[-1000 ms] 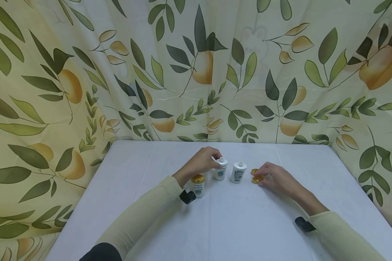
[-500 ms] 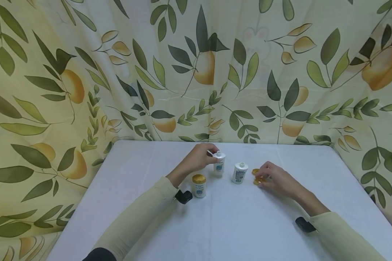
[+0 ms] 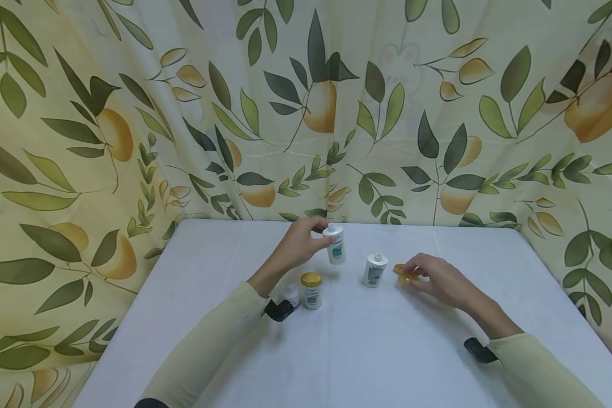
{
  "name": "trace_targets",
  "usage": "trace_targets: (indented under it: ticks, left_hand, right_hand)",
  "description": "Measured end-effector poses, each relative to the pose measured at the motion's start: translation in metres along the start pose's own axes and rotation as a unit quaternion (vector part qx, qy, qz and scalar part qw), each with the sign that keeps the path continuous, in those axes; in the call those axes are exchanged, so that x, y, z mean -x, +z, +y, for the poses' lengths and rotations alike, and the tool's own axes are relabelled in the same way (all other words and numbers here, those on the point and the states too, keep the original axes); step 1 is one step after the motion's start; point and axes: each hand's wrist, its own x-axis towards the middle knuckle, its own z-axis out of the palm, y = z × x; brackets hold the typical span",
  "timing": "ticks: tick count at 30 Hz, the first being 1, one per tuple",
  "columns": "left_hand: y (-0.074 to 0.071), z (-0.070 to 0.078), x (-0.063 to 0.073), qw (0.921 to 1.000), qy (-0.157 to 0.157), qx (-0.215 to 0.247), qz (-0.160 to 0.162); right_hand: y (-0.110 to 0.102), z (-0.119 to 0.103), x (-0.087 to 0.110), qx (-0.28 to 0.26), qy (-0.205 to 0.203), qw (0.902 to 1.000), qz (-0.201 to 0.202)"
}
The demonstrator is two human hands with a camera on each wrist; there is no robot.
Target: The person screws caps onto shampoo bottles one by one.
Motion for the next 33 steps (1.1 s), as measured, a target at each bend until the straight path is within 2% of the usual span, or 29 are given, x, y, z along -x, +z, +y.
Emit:
trace_targets:
  ticks: [5, 10, 15, 22, 25, 33]
  left_hand:
    - [-0.003, -0.001, 0.004, 0.9977, 0.034, 0.048, 0.033]
    - [-0.002, -0.002, 0.007, 0.9918, 0.052, 0.108, 0.044]
    - [0.000, -0.002, 0.012, 0.9856, 0.060, 0.154, 0.035]
    - [0.003, -0.002, 0.018, 0.9726, 0.061, 0.224, 0.004]
    - [0.004, -0.003, 0.020, 0.9717, 0.054, 0.230, 0.013]
    - [0.005, -0.005, 0.021, 0.9674, 0.049, 0.239, 0.069]
  right_hand:
    - [-0.003, -0.005, -0.001, -0.002, 0.021, 0.9998, -0.003]
    - [-0.006, -0.008, -0.002, -0.001, 0.025, 0.9997, 0.000]
    - [-0.008, -0.008, -0.002, 0.000, 0.021, 0.9998, 0.006]
    - [-0.014, -0.008, -0.003, 0.006, 0.020, 0.9996, 0.018]
    - [-0.019, -0.010, -0.005, 0.000, 0.022, 0.9995, 0.023]
    - [-0.025, -0.016, -0.008, -0.002, 0.016, 0.9993, 0.035]
